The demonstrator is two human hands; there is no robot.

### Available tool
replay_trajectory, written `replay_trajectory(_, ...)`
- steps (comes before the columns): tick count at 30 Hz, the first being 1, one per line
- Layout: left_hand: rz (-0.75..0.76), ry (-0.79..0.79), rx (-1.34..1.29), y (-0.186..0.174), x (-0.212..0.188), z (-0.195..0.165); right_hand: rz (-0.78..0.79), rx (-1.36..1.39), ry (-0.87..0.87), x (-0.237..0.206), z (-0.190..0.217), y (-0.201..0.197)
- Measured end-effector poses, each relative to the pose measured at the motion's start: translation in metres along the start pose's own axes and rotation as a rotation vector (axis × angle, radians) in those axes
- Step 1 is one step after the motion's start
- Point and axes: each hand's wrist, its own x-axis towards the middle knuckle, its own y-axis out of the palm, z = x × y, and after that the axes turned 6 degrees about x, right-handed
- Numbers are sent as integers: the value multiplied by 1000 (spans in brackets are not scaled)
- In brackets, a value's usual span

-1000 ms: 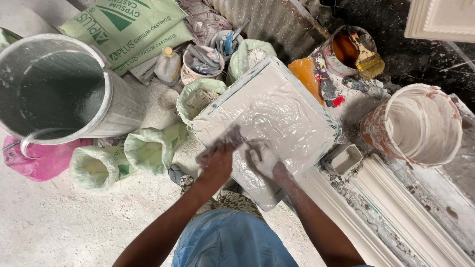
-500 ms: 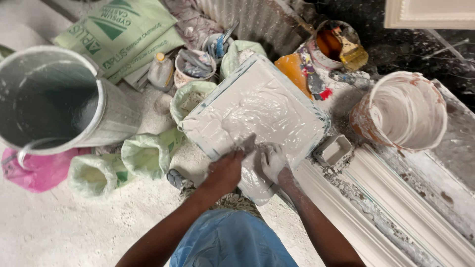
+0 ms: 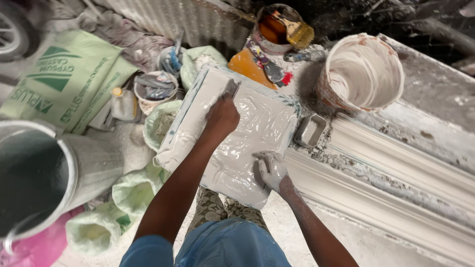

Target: The person pours a white viscous compound from a bucket onto a square tray and then uses a trowel to spread and smooth the material across the tray surface. The person repeatedly scrapes the trowel against the tray edges to level the compound.

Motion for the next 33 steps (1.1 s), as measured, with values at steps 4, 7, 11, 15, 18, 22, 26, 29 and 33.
replay_trajectory(4,-55,3,81,33,79,-14,-142,34,123,-10,6,-2)
replay_trajectory(7,-91,71,163,58,113,-11,-204,188,235,-18,5,-2)
replay_trajectory(11,42,127,311,105,113,-38,-335,316,268,-22,-5,6)
replay_trajectory(15,207,89,294,150,81,-110,-436,261,395,-23,-15,16)
replay_trajectory(18,360,293,149,157,52,-135,-463,151,407,-26,-16,20)
replay_trajectory(22,609,423,-1,121,49,-134,-466,173,525,-26,-13,19)
replay_trajectory(26,578,563,20,66,63,-90,-511,139,449,-25,-10,18)
replay_trajectory(29,608,651,194,41,56,-45,-579,186,411,-25,-11,18)
replay_trajectory(33,583,794,261,45,41,3,-544,279,548,-21,-15,19)
